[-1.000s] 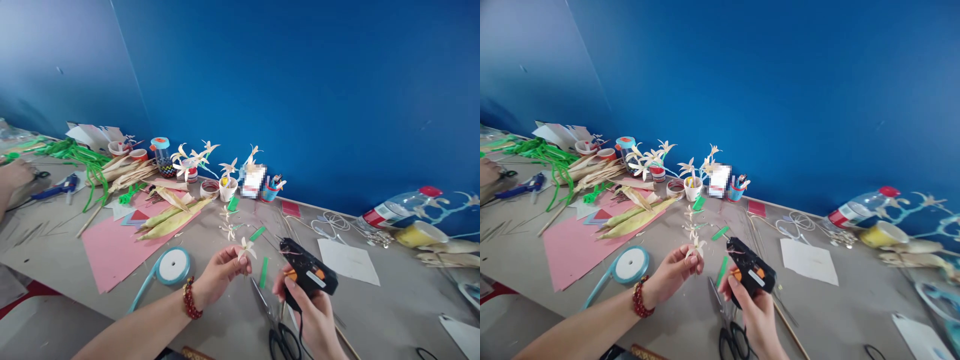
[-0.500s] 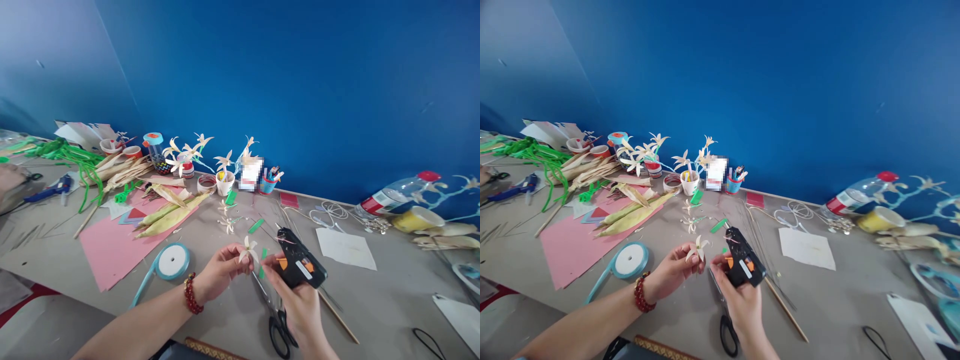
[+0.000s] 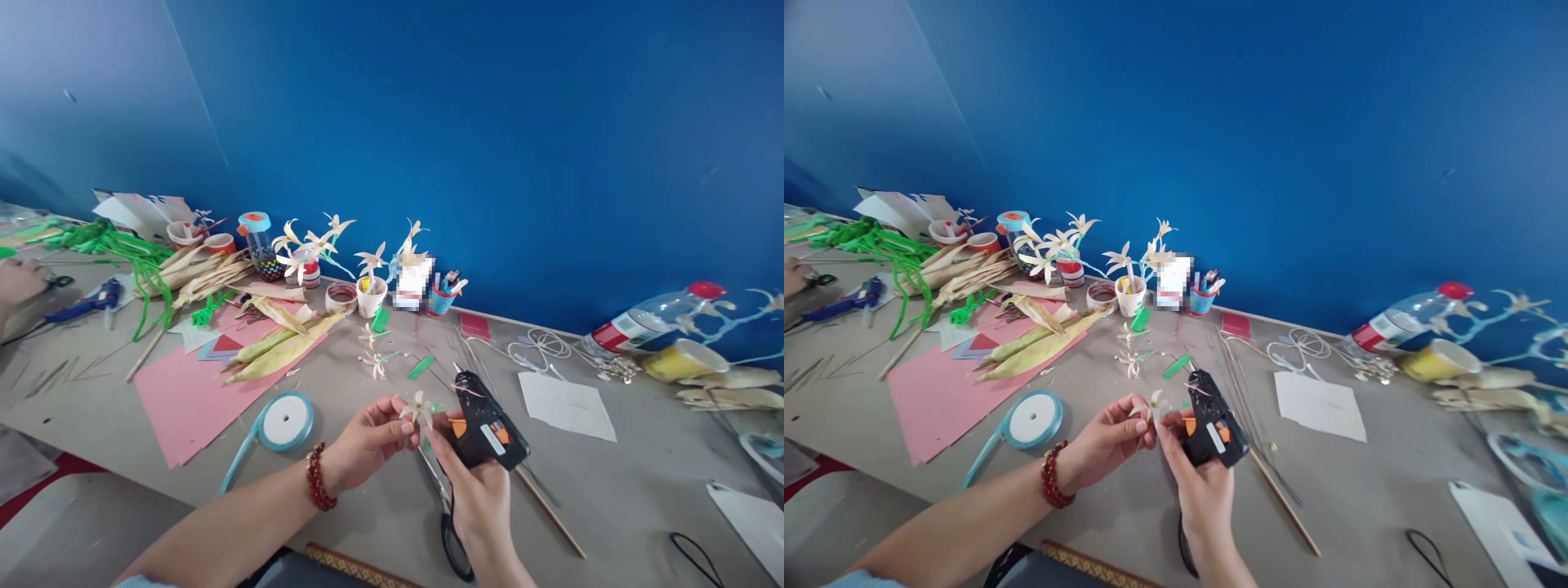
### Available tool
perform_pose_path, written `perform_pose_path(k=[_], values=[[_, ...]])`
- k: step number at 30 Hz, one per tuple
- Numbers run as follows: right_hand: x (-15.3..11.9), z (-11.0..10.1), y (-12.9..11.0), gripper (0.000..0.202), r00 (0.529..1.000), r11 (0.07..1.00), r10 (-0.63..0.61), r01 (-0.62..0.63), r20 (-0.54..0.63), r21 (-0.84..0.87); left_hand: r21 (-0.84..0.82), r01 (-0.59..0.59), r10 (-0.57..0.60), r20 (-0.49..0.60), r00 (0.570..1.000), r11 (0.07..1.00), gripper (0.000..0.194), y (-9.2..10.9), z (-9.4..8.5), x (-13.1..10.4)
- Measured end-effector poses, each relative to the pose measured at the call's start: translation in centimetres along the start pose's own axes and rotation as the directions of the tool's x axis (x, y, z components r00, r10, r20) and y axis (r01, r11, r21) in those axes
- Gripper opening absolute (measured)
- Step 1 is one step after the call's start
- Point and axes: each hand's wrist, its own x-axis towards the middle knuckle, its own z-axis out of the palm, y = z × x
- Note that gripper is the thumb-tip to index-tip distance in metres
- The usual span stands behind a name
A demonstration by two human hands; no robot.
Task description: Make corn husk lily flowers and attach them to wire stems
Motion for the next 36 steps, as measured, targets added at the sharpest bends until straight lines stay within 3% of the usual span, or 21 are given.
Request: perform_pose_path(k=[6,10,16,22,29,36], values=[[-0.5,0.7,0.7,0.035,0.999,0.998,0.003,0.0,-0.054,0.057,0.007,-0.065,0.065,-0.019,0.998,0.998,0.024,-0.3,0.2,0.0],[-0.7,1.3,0.4,0.034,0.999,0.994,0.026,-0.023,-0.025,0.105,-0.04,-0.054,0.054,0.004,0.999,0.998,0.024,-0.2,0.3,0.0],[-0.7,1.3,1.1,0.037,0.996,0.992,0.06,-0.052,-0.069,0.117,-0.059,-0.071,0.073,0.018,0.997,0.996,0.024,-0.3,0.3,-0.2],[-0.9,1.3,0.8,0.034,0.998,0.998,0.033,-0.03,-0.053,0.059,-0.025,-0.082,0.083,0.035,0.996,0.996,0.024,-0.3,0.2,-0.2],[-0.6,1.1,1.1,0.032,0.991,0.999,-0.036,0.035,-0.127,-0.005,0.096,-0.068,0.064,0.039,0.997,0.993,0.022,-0.1,0.2,-0.2],[-0.4,0.9,1.5,0.029,0.994,0.997,-0.072,0.071,-0.08,-0.024,0.209,-0.087,0.079,0.046,0.996,0.974,0.017,0.1,0.2,-0.4]])
